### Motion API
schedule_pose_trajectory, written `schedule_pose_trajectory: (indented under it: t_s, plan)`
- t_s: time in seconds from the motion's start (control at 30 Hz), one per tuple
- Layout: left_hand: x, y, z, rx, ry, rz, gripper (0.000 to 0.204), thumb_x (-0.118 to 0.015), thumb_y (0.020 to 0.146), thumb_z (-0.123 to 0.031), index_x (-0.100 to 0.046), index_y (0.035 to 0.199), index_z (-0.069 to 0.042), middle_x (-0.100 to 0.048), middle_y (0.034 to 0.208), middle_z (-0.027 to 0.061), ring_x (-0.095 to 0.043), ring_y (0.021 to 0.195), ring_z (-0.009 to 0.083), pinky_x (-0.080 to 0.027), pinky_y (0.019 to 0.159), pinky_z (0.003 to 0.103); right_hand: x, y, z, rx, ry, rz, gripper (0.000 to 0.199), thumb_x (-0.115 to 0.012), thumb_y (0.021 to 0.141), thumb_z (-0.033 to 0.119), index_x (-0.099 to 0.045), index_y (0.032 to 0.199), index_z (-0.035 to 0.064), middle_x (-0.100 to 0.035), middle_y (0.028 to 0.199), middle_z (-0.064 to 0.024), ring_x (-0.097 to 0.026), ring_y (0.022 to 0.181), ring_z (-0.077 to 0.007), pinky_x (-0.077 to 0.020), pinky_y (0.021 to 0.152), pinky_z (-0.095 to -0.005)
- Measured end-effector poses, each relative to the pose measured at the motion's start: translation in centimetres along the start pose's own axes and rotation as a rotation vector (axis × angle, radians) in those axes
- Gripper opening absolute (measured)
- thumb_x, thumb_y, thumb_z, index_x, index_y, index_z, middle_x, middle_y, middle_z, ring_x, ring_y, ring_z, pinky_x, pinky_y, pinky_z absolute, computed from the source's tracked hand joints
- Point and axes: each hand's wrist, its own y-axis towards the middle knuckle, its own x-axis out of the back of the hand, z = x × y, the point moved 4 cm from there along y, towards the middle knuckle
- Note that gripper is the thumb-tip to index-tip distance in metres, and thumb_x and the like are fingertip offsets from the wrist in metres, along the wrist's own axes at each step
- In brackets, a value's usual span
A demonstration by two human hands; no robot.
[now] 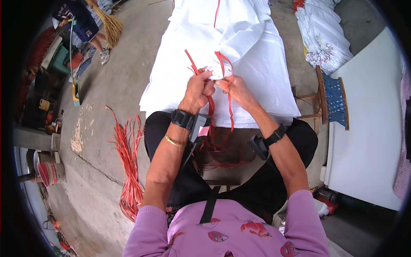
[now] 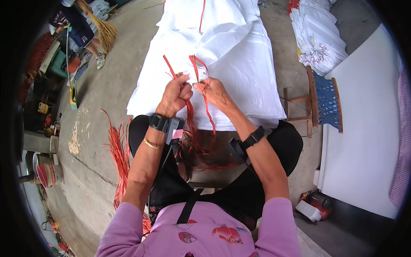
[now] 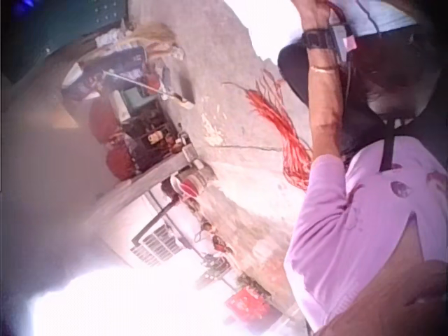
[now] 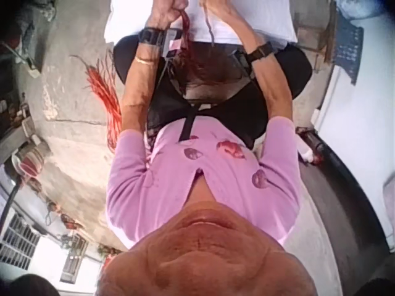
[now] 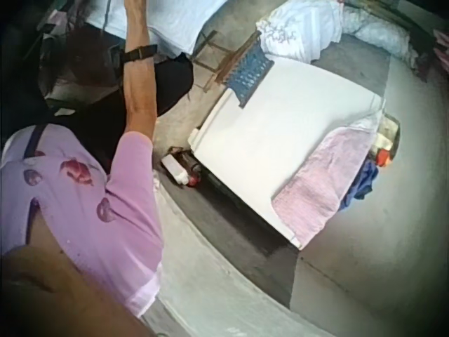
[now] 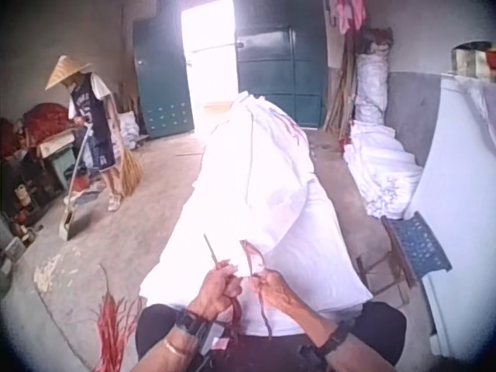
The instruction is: Threading red plastic straps through white plastic bags using a long metal needle.
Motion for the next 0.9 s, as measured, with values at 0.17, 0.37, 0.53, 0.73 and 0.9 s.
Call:
schedule_pose_trajectory:
  t_s: [0.17, 0.37, 0.53, 0.73, 0.9]
  plan:
    - [-0.2, 0.5, -1.3, -0.047, -0.342, 0.1, 0.03, -0.046, 0.091, -0.04, -0.048, 0.093, -0.01, -0.034, 0.055, -0.0033, -0.023, 0.037, 0.0074, -0.019, 0.037, 0.023, 1.0, -1.6, 2.5, 0.553, -0.86, -0.282, 0.017, -0.056, 0.084, 0.016, -0.057, 0.077, 0.0011, -0.059, 0.063, -0.0121, -0.059, 0.058, -0.0281, -0.0467, 0.055, -0.0381]
    - [0.2, 0.7, -3.3, 0.119, -0.086, -0.063, 0.029, -0.06, 0.085, -0.036, -0.053, 0.076, -0.01, -0.038, 0.052, -0.0044, -0.02, 0.038, 0.0059, -0.014, 0.036, 0.021, 1.4, -2.6, 1.2, 0.434, -1.031, -0.158, 0.017, -0.057, 0.083, 0.016, -0.054, 0.074, 0.0027, -0.056, 0.06, -0.0174, -0.058, 0.059, -0.0336, -0.0459, 0.054, -0.0429]
    - [-0.1, 0.7, -1.4, 0.194, 0.089, -0.071, 0.012, -0.06, 0.083, -0.018, -0.057, 0.075, -0.011, -0.037, 0.052, -0.0059, -0.019, 0.038, 0.0053, -0.014, 0.037, 0.022, 0.6, -1.9, 1.8, 0.238, -0.42, -0.234, 0.018, -0.054, 0.084, 0.014, -0.053, 0.073, -0.0009, -0.057, 0.062, -0.0187, -0.057, 0.059, -0.0347, -0.0443, 0.056, -0.0413]
    - [0.9, 3.1, -2.0, -0.086, 0.059, -0.196, 0.022, -0.049, 0.081, -0.002, -0.06, 0.096, 0.008, -0.059, 0.08, 0.0127, -0.054, 0.057, 0.0205, -0.042, 0.045, 0.031, -0.1, -1.8, 2.5, 0.246, -0.31, -0.337, 0.022, -0.05, 0.084, 0.016, -0.059, 0.077, -0.0021, -0.058, 0.065, -0.0179, -0.058, 0.06, -0.032, -0.0446, 0.059, -0.0387]
    - [1.2, 5.1, -2.0, -0.144, -0.206, -0.129, 0.014, -0.049, 0.087, -0.008, -0.057, 0.088, 0.003, -0.057, 0.075, 0.01, -0.053, 0.055, 0.0171, -0.04, 0.044, 0.027, 0.5, -1.2, 4.0, 0.28, -0.4, -0.316, 0.022, -0.051, 0.084, 0.018, -0.062, 0.083, -0.0008, -0.06, 0.068, -0.018, -0.057, 0.059, -0.0296, -0.0451, 0.06, -0.0355]
